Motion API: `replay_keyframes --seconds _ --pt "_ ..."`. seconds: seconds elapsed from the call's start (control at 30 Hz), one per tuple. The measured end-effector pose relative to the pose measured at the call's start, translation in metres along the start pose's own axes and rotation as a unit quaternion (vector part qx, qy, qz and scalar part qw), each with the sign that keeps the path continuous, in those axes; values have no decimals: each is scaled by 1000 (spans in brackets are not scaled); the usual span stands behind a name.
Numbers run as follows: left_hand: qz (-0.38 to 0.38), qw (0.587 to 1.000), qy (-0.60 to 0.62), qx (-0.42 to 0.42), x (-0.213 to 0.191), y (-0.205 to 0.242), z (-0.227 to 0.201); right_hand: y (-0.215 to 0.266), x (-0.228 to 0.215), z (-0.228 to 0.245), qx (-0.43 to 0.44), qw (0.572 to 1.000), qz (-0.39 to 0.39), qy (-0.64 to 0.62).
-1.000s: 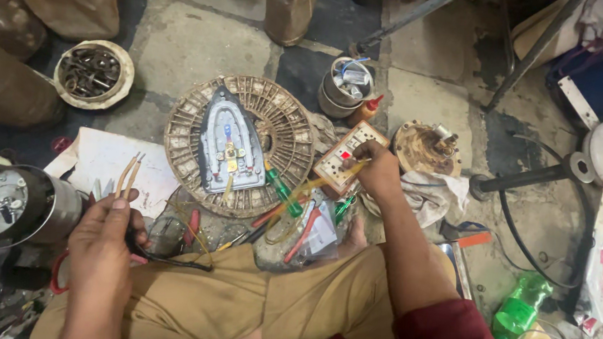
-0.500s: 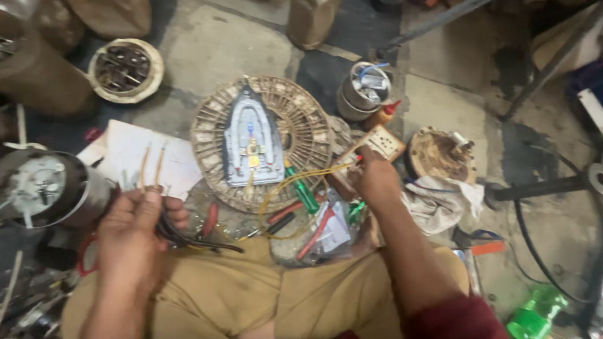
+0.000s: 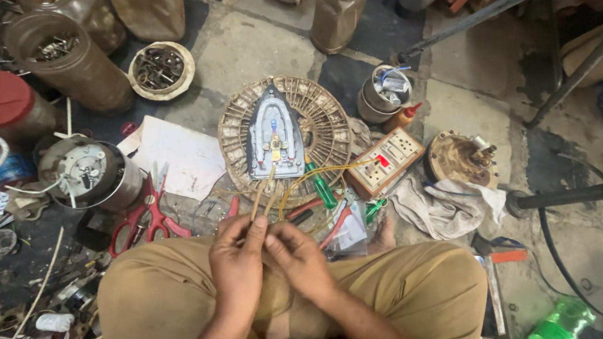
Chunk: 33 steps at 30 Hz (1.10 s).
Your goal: The person disassembles an electric iron, manipulates internal components and wiring with pliers and a screwdriver, and fits the metal soleplate back onto the internal assembly.
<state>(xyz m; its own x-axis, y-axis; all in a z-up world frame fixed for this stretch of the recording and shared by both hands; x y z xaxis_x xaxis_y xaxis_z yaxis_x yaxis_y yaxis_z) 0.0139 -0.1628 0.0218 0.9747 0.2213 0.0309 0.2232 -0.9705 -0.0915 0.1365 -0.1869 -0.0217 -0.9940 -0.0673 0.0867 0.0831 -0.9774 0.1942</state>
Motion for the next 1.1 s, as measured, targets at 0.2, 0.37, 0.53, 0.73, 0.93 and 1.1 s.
replay_keyframes --seconds 0.2,0.37,0.53,0.73,0.93,1.1 --pt "80 926 -298 217 -33 -31 -26 -7 -32 -18 102 980 -129 -110" --pt "105 902 -391 151 -26 -37 -28 -14 -40 -18 117 984 -106 -86" --pt "101 899 -399 147 -24 -40 -27 -17 -42 -18 147 983 -101 -49" --pt "109 903 -390 140 -26 -39 -27 -15 -44 -22 126 984 -109 -66" --pt "109 904 -392 134 -26 -38 -29 -12 -47 -25 130 983 -112 -63" --pt "109 903 -393 134 -29 -37 -21 -13 -46 -19 158 980 -116 -31"
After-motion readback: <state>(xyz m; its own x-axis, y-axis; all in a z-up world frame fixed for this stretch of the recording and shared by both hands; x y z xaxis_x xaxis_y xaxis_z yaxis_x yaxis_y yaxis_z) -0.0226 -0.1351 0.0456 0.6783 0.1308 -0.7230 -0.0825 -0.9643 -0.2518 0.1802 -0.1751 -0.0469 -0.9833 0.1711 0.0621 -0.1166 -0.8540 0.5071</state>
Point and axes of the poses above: each hand's wrist, its own y-axis away from the middle knuckle, its own x-axis out of the palm, z = x × y, the point moved 1 cm from there along -y, towards the middle knuckle, and after that the axes turned 8 degrees about x, right-handed, at the moved point
